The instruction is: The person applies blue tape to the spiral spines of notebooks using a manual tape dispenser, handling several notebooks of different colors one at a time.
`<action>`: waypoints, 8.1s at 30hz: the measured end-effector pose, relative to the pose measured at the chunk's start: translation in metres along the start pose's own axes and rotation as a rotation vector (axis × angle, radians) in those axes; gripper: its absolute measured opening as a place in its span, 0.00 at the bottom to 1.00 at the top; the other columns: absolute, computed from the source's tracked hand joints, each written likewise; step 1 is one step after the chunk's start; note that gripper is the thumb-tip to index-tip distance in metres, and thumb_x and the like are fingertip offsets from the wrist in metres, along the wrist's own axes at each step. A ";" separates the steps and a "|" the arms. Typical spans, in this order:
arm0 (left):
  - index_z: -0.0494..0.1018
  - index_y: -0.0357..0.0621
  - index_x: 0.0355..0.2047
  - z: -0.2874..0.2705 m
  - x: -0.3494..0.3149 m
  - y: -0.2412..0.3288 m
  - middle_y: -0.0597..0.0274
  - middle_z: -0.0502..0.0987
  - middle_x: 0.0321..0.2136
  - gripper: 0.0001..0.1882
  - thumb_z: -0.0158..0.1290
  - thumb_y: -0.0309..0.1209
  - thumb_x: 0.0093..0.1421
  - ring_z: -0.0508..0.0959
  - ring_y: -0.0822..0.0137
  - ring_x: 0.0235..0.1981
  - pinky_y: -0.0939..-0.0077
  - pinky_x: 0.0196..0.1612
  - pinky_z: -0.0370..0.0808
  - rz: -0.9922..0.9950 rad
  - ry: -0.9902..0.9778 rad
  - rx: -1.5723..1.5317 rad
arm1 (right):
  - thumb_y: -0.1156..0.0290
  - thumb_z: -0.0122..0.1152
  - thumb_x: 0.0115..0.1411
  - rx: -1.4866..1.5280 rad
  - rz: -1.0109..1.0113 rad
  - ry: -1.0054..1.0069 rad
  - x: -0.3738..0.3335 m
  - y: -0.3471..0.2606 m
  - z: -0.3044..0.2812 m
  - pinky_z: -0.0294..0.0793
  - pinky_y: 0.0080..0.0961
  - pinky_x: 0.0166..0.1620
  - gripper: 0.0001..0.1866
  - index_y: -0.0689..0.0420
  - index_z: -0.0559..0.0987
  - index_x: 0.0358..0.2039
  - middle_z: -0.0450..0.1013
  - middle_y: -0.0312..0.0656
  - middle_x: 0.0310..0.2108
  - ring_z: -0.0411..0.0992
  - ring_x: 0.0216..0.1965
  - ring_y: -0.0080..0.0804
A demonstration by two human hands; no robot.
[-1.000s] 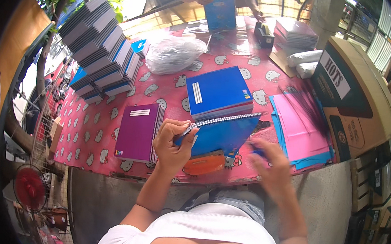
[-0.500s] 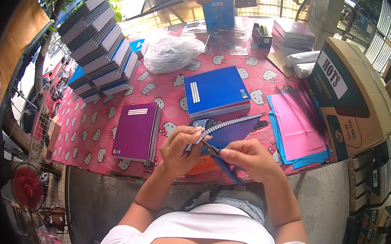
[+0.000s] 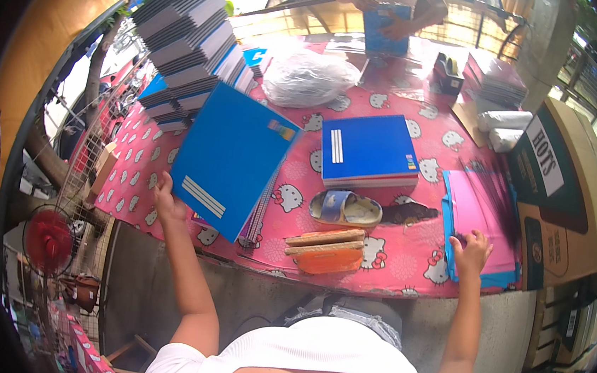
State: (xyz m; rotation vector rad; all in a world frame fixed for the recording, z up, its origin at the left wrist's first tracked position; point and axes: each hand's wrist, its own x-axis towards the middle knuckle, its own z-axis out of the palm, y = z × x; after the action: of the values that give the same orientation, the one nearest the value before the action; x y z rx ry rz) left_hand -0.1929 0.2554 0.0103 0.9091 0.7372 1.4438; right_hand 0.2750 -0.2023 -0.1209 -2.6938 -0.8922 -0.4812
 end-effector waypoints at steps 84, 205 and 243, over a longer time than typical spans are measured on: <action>0.72 0.54 0.52 0.112 -0.182 -0.127 0.67 0.76 0.43 0.29 0.60 0.32 0.47 0.74 0.65 0.43 0.55 0.58 0.53 0.695 -1.020 1.162 | 0.78 0.59 0.49 0.432 -1.032 -0.583 0.150 -0.295 0.062 0.73 0.38 0.42 0.12 0.56 0.79 0.36 0.76 0.45 0.35 0.74 0.39 0.46; 0.81 0.50 0.33 0.223 -0.239 -0.088 0.70 0.80 0.29 0.08 0.60 0.35 0.53 0.76 0.70 0.35 0.63 0.52 0.57 0.700 -0.814 0.971 | 0.78 0.64 0.54 1.583 -0.154 -0.993 0.002 -0.137 -0.106 0.72 0.21 0.32 0.58 0.46 0.27 0.67 0.75 0.42 0.26 0.74 0.28 0.23; 0.80 0.52 0.29 0.220 -0.243 -0.089 0.71 0.79 0.27 0.09 0.63 0.38 0.48 0.74 0.71 0.31 0.62 0.52 0.56 0.700 -0.806 0.935 | 0.80 0.59 0.54 0.805 -0.674 -0.202 0.052 -0.135 -0.139 0.70 0.27 0.30 0.09 0.59 0.74 0.36 0.71 0.44 0.26 0.72 0.27 0.34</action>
State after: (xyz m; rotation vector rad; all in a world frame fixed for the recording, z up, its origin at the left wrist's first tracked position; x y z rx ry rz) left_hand 0.0366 0.0054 0.0156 2.4741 0.4494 1.0685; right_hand 0.1995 -0.1178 0.0455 -1.6943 -1.6265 0.0570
